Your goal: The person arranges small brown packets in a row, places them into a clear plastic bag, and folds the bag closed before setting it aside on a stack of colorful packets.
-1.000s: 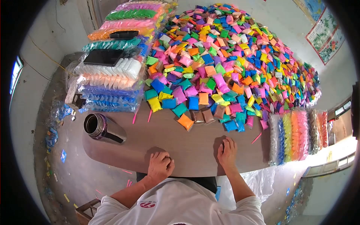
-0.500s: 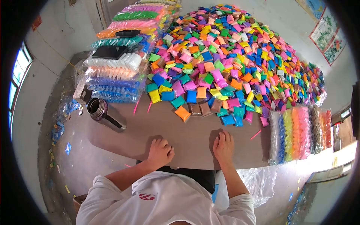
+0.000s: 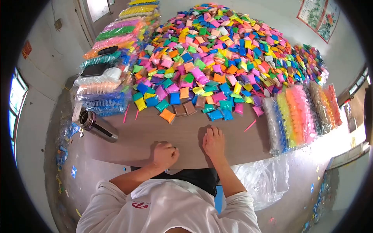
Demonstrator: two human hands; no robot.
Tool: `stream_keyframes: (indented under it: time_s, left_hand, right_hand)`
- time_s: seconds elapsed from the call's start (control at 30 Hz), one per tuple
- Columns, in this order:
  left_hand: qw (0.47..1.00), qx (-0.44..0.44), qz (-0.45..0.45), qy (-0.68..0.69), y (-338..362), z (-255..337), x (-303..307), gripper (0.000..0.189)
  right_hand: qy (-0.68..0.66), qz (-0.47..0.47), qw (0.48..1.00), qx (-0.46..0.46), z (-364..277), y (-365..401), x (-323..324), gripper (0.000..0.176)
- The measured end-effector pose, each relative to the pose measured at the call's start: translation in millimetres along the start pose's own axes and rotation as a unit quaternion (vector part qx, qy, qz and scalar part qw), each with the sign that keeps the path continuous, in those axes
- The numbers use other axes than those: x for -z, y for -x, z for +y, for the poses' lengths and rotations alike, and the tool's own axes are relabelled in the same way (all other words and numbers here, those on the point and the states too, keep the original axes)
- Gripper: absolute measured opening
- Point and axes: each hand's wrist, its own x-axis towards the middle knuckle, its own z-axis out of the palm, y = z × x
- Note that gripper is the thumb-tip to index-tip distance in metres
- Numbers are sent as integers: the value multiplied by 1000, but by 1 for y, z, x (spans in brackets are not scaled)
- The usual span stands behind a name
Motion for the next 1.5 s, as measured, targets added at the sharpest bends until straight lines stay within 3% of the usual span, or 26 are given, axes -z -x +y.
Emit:
stream_keyframes:
  time_s: [0.23, 0.33, 0.53, 0.7, 1.23, 1.4, 1.5]
  left_hand:
    - [980, -130, -92, 117, -43, 49, -40, 27]
    - [978, -53, -151, 137, -57, 43, -48, 28]
    - [979, -104, -126, 122, -56, 38, -52, 27]
    - [978, -103, -128, 131, -56, 39, -49, 27]
    - [974, -95, -119, 167, -56, 37, -47, 28]
    - [967, -57, -127, 213, -55, 18, -24, 25]
    - [975, -22, -126, 183, -50, -31, 1, 22]
  right_hand:
    - [20, 24, 999, -26, 3, 1, -2, 34]
    - [28, 27, 999, -34, 2, 2, -2, 35]
    - [27, 27, 999, -33, 4, 1, -7, 34]
    - [34, 24, 998, -36, -2, -5, -2, 27]
    - [26, 21, 999, -36, -1, -6, -2, 28]
    - [26, 28, 999, -24, 0, -7, -2, 28]
    - [20, 30, 999, -21, -1, -6, -1, 27]
